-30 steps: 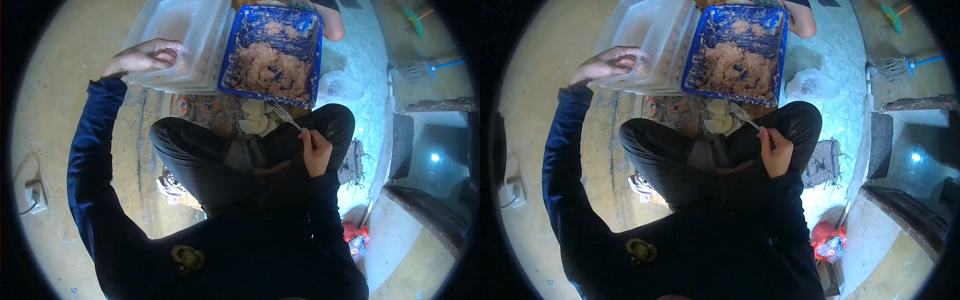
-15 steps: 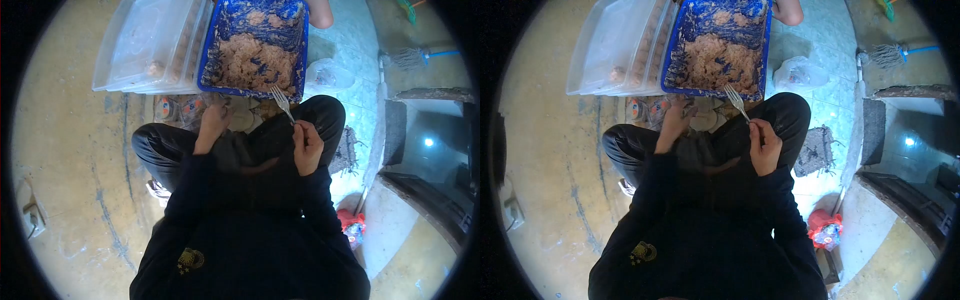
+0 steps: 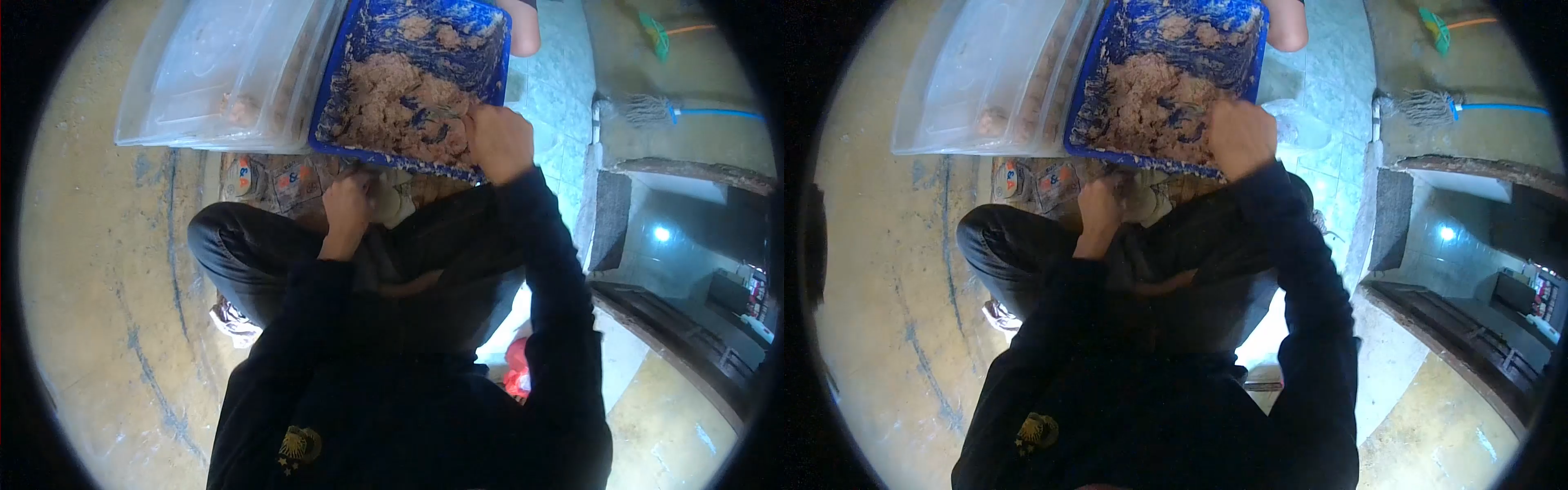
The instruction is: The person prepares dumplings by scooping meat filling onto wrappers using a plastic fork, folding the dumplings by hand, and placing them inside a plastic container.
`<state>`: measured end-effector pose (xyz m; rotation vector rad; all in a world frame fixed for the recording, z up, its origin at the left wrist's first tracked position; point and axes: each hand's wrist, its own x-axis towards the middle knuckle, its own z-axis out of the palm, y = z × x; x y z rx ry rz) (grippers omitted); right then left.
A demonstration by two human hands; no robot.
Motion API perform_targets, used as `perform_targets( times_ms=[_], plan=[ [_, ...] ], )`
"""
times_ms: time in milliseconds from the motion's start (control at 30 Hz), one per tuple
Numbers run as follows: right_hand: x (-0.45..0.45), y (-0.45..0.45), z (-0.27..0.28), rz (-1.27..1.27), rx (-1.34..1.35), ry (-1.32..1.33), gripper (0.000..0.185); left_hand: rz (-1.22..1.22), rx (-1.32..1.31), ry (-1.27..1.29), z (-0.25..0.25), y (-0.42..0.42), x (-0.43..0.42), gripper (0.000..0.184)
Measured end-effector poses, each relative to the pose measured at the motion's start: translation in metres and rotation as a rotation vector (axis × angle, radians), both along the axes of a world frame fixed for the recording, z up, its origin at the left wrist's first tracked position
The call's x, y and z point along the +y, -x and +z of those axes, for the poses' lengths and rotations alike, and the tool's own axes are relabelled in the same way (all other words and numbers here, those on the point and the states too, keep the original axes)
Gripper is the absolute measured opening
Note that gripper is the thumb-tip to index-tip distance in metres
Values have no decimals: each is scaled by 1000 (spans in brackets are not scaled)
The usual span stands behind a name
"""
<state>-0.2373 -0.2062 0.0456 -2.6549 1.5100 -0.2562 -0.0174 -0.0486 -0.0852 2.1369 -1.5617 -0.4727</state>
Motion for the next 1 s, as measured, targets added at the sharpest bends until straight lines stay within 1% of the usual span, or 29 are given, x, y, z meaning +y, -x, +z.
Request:
perform_targets(
  times_ms=[33,67,133,167,233,267,300,333,367,400,467,500,533,567,600,667,700,767,800,867,900,967,1000],
  plan=[
    [-20,-8,-11,11,158,32,20,22,26,39,7,1,-3,24],
    [-37,-16,-18,8,161,29,20,18,28,37,3,-3,-7,24],
    [-54,-31,-34,74,275,48,15,1,130,-57,-5,-8,-2,25],
    [-57,-39,-44,79,277,44,15,6,133,-61,-7,-6,-3,25],
    [-56,-51,-62,207,276,69,16,-15,88,67,0,0,-8,22],
    [-63,-56,-70,200,279,62,16,-23,93,61,2,-3,-10,22],
    [-67,-60,-77,198,339,30,16,-42,31,-16,0,-4,-10,20],
    [-59,-66,-69,194,404,-11,16,-67,-25,-99,1,-2,-8,18],
    [-58,-66,-57,178,421,-64,17,-88,-7,-116,2,-1,-4,18],
    [-56,-66,-62,157,439,-78,17,-88,40,-90,7,0,-6,18],
    [-72,-66,-69,278,523,-52,16,-97,101,-34,7,2,-12,19],
    [-74,-70,-67,262,540,-30,16,-48,129,-8,4,2,-13,19],
    [-71,-75,-67,300,539,-32,15,8,155,10,-1,1,-11,19],
    [-69,-78,-66,344,534,-40,15,37,155,89,-7,-1,-9,19],
    [-70,-81,-57,347,536,-32,15,41,156,96,1,-2,-10,19],
    [-67,-95,-45,332,744,-159,11,23,202,10,16,-9,-2,19],
    [-64,-99,-44,346,736,-155,11,36,192,9,18,-12,2,19],
    [-65,-97,-42,330,712,-215,14,37,305,132,19,-15,3,24],
    [-67,-92,-44,336,711,-214,14,43,303,131,21,-17,5,24],
    [-69,-77,-54,387,563,-149,20,103,589,122,24,-22,11,24],
    [-70,-72,-56,392,565,-157,20,109,591,114,24,-28,11,24],
    [-69,-63,-61,317,624,-255,19,91,1108,99,22,-39,16,29],
    [-69,-57,-63,295,643,-288,19,99,1106,98,33,-39,21,29]
  ],
)
